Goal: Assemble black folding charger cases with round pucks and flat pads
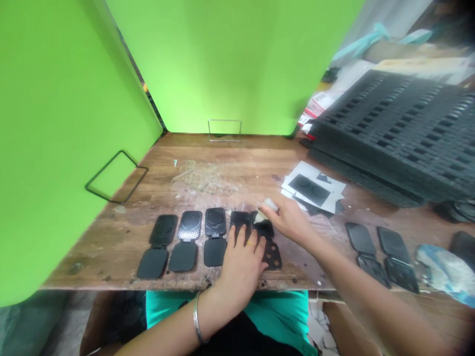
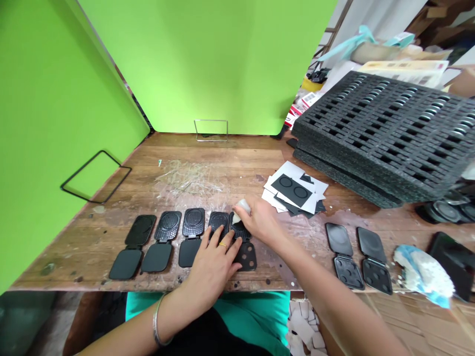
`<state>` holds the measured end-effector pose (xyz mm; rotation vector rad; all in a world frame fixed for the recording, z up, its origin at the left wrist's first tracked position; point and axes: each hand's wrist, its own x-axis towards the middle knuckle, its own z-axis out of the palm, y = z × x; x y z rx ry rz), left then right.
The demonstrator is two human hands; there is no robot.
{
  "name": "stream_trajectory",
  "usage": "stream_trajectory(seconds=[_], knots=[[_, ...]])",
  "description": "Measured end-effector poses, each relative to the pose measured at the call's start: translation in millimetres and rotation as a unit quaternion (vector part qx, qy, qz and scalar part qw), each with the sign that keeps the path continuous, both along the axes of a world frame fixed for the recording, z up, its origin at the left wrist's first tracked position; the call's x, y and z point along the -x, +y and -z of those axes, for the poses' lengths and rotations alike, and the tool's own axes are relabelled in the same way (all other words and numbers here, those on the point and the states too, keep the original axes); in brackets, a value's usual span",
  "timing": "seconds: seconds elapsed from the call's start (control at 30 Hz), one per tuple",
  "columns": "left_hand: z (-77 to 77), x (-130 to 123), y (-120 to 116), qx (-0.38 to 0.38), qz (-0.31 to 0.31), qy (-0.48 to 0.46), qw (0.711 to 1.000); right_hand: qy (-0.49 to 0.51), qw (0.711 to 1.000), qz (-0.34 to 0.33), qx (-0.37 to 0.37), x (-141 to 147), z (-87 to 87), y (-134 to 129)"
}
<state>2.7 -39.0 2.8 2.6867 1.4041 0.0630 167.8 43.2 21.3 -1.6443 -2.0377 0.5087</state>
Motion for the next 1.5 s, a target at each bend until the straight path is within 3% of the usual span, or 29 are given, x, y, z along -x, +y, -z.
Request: stream_trajectory(seconds=[0.33, 0.57, 0.77, 1.0, 1.23, 1.5], knots=[[0.4, 0, 1, 0.018, 0.000, -0.007, 1.000, 0.012, 0.997, 0.048, -0.056, -15, 7.4, 25], [0.4, 4, 3, 0.013, -0.016, -0.056, 0.998, 0.171, 0.974, 0.142, 0.040, -37, 17.7, 16], [-12.1, 27, 3, -0.013, -0.050, -0.050, 0.997, 0.228, 0.963, 0.125, 0.079, -23, 20.9, 11], [-2.9, 37, -2, -0.015, -0.081, -0.008, 0.997, 0.189, 0.976, 0.104, 0.035, 9, 22.8, 19], [-3.7, 37, -1, -0.010, -0.086, -0.016, 0.996, 0.150, 0.984, 0.092, 0.014, 21, 25.5, 24], [-4.3, 36, 1, 0.006, -0.080, -0.008, 0.997, 0.001, 0.999, 0.030, -0.023, 19, 4.9, 9]])
